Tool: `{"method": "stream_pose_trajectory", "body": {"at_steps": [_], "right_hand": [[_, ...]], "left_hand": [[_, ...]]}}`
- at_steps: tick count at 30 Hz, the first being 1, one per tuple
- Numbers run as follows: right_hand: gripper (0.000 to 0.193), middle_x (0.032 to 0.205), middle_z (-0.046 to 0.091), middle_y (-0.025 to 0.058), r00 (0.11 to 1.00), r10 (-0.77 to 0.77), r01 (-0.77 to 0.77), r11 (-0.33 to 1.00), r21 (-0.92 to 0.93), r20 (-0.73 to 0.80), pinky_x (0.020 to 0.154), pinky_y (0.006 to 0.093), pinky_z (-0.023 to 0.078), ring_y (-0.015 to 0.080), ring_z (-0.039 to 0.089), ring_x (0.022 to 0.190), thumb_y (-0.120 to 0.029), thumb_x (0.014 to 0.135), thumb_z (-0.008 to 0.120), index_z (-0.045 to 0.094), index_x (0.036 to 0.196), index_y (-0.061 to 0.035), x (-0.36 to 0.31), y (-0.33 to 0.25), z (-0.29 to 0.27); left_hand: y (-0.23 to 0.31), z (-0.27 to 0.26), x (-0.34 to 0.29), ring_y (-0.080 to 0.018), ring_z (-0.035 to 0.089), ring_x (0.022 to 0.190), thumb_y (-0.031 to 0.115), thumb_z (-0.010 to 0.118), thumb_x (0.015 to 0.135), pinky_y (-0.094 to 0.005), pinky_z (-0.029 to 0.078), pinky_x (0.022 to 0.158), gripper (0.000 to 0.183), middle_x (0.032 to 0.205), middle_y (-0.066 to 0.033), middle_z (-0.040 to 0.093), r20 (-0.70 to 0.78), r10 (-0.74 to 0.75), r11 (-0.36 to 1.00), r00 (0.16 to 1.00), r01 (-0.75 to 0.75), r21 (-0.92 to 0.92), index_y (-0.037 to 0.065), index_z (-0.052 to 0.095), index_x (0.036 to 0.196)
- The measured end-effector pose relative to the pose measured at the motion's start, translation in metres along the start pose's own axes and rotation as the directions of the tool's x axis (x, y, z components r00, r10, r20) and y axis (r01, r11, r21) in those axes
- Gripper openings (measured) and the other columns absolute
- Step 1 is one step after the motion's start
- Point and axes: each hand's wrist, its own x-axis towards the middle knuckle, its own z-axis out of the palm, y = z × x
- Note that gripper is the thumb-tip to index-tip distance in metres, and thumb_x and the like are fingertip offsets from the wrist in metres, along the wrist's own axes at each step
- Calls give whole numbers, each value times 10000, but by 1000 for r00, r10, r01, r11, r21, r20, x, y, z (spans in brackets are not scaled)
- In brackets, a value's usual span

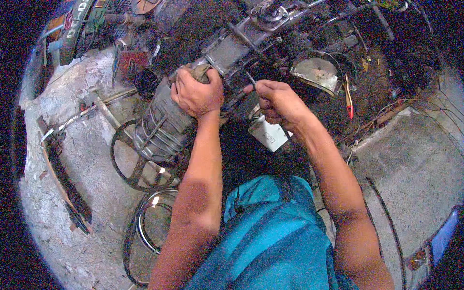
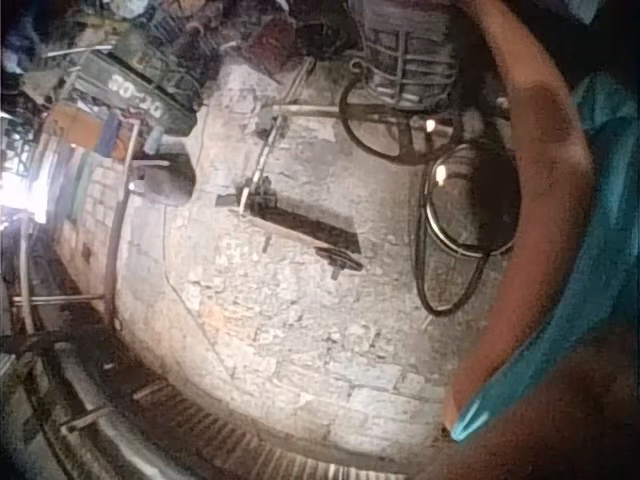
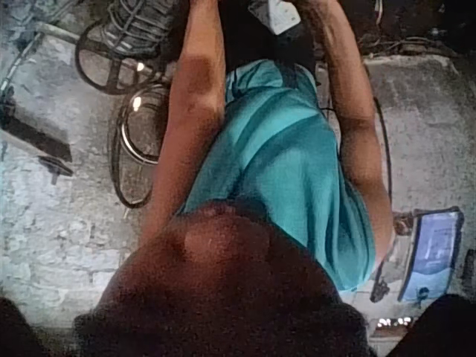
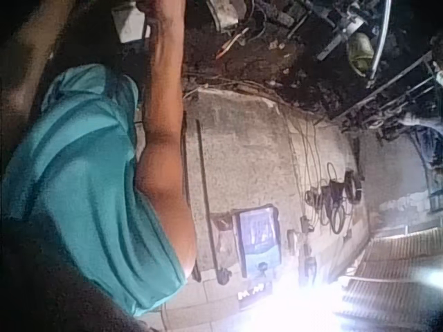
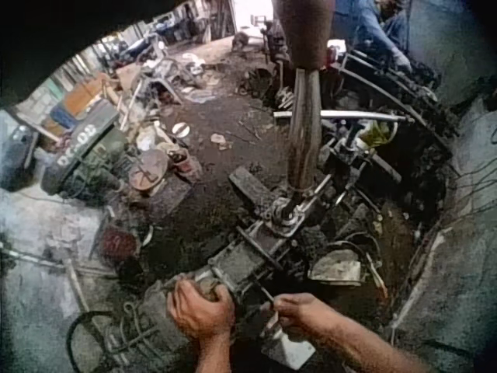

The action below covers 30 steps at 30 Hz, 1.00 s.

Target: Cleaning and inspecting mechanical parts, including a transmission housing and a pulley, using a rag and small tools.

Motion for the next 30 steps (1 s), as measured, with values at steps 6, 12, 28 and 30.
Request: {"method": "stream_pose_trajectory", "body": {"at_steps": [6, 12, 28, 30], "right_hand": [[282, 610, 320, -83, 1000, 0, 0, 996, 89, -8, 383, 222, 215, 40, 273, 451, -287, 1082, 450, 621, 1184, -87, 1, 16, 6], [273, 607, 299, -86, 999, -15, 21, 988, 154, -39, 365, 216, 197, 28, 219, 430, -263, 1085, 450, 581, 1201, -54, 1, 11, 9], [273, 606, 289, -84, 993, -46, 55, 995, 85, -107, 372, 211, 184, 23, 237, 442, -285, 1098, 436, 586, 1157, -64, -7, 22, 18], [273, 605, 290, -85, 997, -39, 42, 998, 40, -61, 372, 209, 185, 22, 236, 443, -280, 1098, 435, 592, 1150, -63, 2, 21, 15]], "left_hand": [[-1, -1, -2, -337, 628, 1168, 319, 632, 751, -550, 384, 1061, 468, 1114, -208, 685, 9, 7, 1000, 1000, -7, -14, 11, 614, 1104], [-2, -1, 1, -338, 634, 1151, 316, 628, 752, -549, 393, 1054, 462, 1104, -205, 685, 20, 4, 1000, 1000, -4, 13, 11, 614, 1098], [-2, 1, -1, -355, 658, 992, 342, 641, 762, -518, 429, 1000, 404, 1025, -148, 692, -55, 60, 997, 997, -57, 49, 56, 613, 1047], [-1, 3, 0, -353, 658, 990, 342, 643, 760, -515, 427, 1001, 405, 1023, -147, 692, -59, 59, 996, 997, -55, 64, 58, 615, 1046]]}}
